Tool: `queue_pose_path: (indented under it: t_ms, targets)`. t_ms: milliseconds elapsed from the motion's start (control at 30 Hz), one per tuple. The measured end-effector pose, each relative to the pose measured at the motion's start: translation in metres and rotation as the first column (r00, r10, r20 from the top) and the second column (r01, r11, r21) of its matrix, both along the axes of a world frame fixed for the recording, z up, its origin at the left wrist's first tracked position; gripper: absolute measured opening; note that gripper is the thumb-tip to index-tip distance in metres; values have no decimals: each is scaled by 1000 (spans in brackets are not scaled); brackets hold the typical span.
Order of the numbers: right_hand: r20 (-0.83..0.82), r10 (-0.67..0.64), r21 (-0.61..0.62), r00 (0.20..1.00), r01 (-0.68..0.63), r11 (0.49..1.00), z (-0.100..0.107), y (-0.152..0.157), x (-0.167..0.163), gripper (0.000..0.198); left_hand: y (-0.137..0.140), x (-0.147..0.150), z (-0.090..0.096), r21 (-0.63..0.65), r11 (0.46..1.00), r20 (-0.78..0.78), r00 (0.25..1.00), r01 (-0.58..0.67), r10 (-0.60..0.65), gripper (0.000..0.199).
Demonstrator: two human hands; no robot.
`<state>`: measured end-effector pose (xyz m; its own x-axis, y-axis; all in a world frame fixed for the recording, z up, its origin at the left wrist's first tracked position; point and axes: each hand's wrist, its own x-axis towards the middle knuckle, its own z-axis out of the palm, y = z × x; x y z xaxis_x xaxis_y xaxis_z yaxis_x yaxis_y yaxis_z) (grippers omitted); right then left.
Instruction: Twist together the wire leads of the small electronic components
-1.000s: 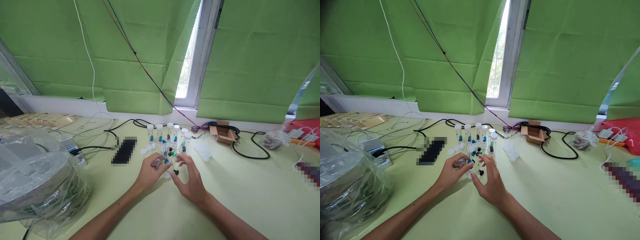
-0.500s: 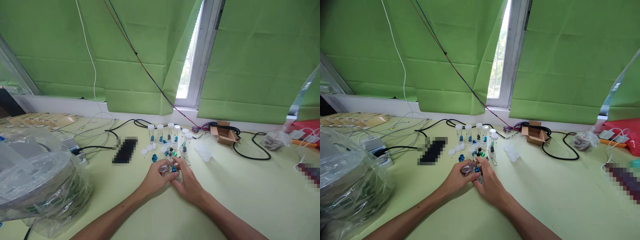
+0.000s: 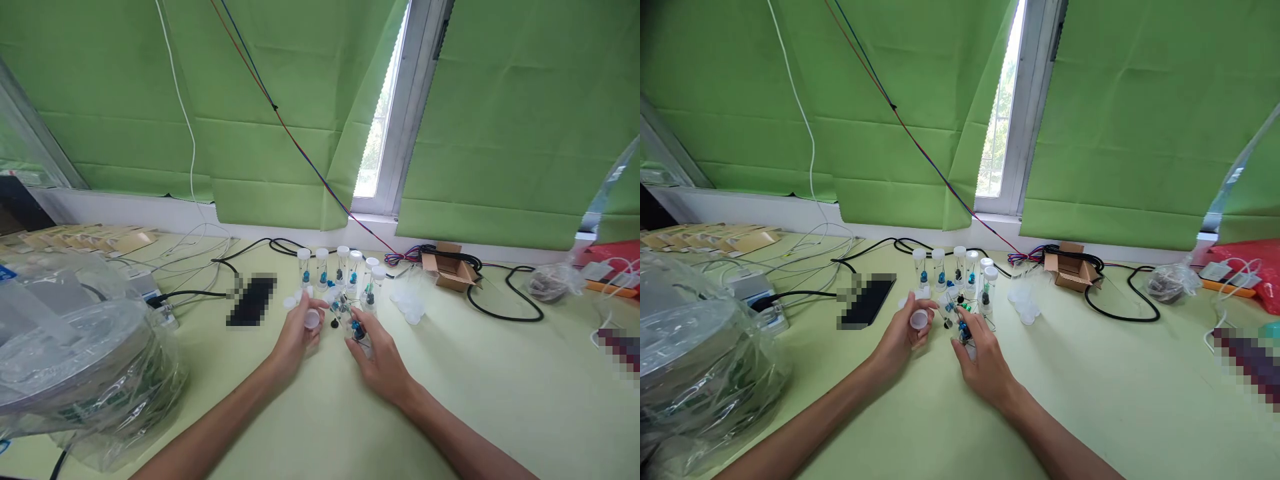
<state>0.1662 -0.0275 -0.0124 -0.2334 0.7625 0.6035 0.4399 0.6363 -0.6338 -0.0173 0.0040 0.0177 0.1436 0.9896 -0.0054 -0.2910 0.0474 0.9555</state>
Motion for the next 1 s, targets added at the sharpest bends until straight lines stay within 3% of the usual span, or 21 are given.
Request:
queue_pose_path:
  t_ms: [133, 333, 733, 1000]
  targets:
    - [26, 24, -16, 999, -23, 1000, 1, -1, 0, 47, 4, -5, 3, -95, 995, 157, 987, -30, 45, 36]
    - [49, 68, -52, 996, -66, 996, 3, -4, -1, 47, 2, 0, -2, -56, 998, 95, 995, 11, -5, 33]
    - [94, 145, -76, 985, -138, 988, 5, -8, -2, 47, -7, 2, 1, 168, 986, -279, 959, 3, 44, 40]
    - [102, 141, -77, 985, -134, 988, 4, -7, -2, 47, -9, 3, -1, 396, 916, -441, 863, -60, 247, 40]
